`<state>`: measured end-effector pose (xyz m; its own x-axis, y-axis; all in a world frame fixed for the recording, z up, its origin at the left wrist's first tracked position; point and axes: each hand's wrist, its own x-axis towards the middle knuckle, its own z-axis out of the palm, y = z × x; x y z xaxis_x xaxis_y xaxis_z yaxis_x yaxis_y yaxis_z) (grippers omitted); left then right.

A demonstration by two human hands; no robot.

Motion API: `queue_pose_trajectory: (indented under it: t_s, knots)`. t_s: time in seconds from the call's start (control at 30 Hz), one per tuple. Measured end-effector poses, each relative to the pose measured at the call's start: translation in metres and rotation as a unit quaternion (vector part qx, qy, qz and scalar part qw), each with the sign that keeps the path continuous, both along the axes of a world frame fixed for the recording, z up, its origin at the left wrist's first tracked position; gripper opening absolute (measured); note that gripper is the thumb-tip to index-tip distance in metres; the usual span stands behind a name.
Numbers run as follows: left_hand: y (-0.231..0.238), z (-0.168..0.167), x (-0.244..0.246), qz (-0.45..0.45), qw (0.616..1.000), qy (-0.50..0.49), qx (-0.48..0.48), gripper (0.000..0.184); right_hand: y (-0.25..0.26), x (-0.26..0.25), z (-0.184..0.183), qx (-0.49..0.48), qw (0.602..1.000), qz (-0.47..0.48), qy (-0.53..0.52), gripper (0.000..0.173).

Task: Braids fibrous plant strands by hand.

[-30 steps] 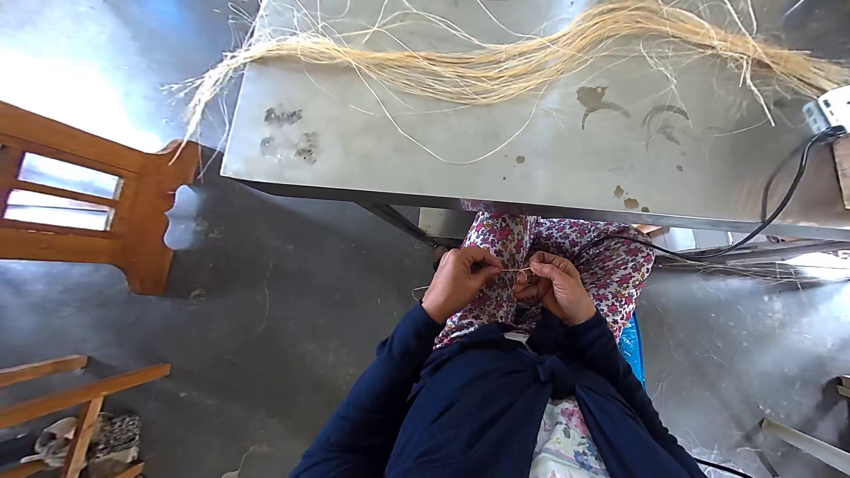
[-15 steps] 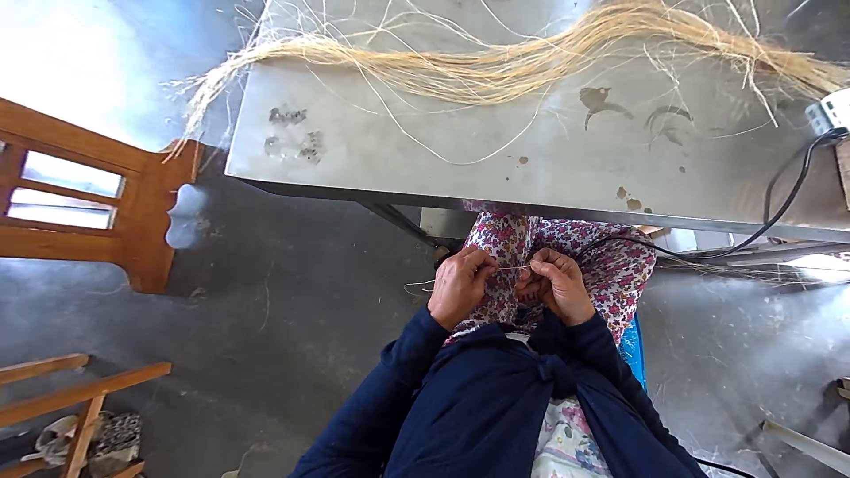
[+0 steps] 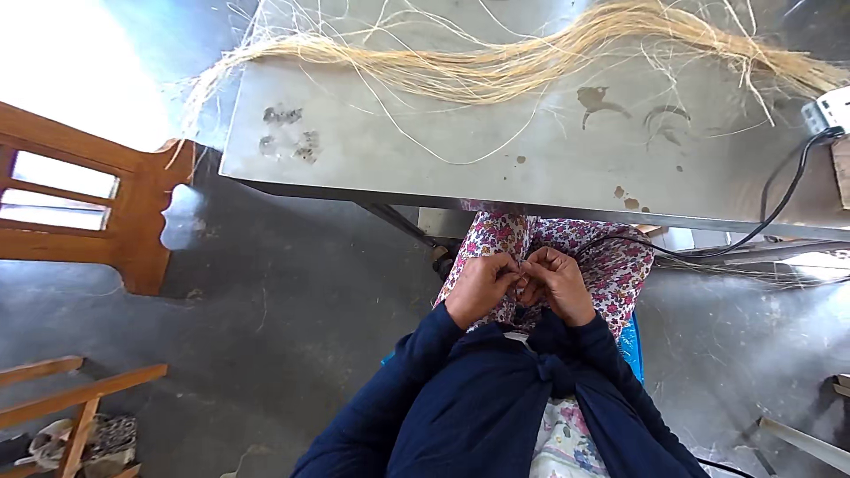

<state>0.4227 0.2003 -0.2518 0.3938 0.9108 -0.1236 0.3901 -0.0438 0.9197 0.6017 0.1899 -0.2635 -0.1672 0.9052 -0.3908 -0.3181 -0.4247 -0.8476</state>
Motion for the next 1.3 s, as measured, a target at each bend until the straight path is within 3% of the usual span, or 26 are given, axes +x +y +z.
queue_pose_trajectory:
  t_s: [0.17, 0.4, 0.63, 0.9, 1.0, 1.13, 1.3]
  knots:
    - [-0.001, 0.000, 0.004, 0.043, 0.996, -0.007, -0.073, 0.009, 0.002, 0.008, -0.012, 0.034, 0.992, -0.074, -0.098, 0.010]
    - [-0.001, -0.009, 0.008, 0.139, 0.970, -0.158, -0.118, 0.004, -0.003, 0.013, -0.021, 0.033, 0.999, 0.001, -0.009, 0.018]
    - [-0.003, -0.007, 0.010, 0.138, 0.922, -0.280, -0.228, 0.011, -0.003, 0.005, -0.016, 0.083, 0.995, -0.029, -0.040, 0.010]
    - [0.001, -0.001, 0.007, 0.080, 0.983, -0.118, -0.116, 0.005, 0.000, 0.011, -0.004, 0.128, 0.982, 0.008, -0.139, 0.009]
    - [-0.001, -0.006, 0.008, 0.109, 0.977, -0.148, -0.111, 0.002, 0.002, 0.014, -0.007, 0.113, 0.988, 0.026, -0.097, 0.009]
    - [-0.005, -0.006, 0.014, 0.173, 0.944, -0.223, -0.171, 0.011, 0.000, 0.010, -0.017, 0.050, 0.997, -0.001, 0.059, 0.013]
    - [-0.008, -0.006, 0.018, 0.173, 0.931, -0.277, -0.165, 0.012, -0.002, 0.002, -0.021, -0.006, 0.983, -0.033, 0.181, 0.014]
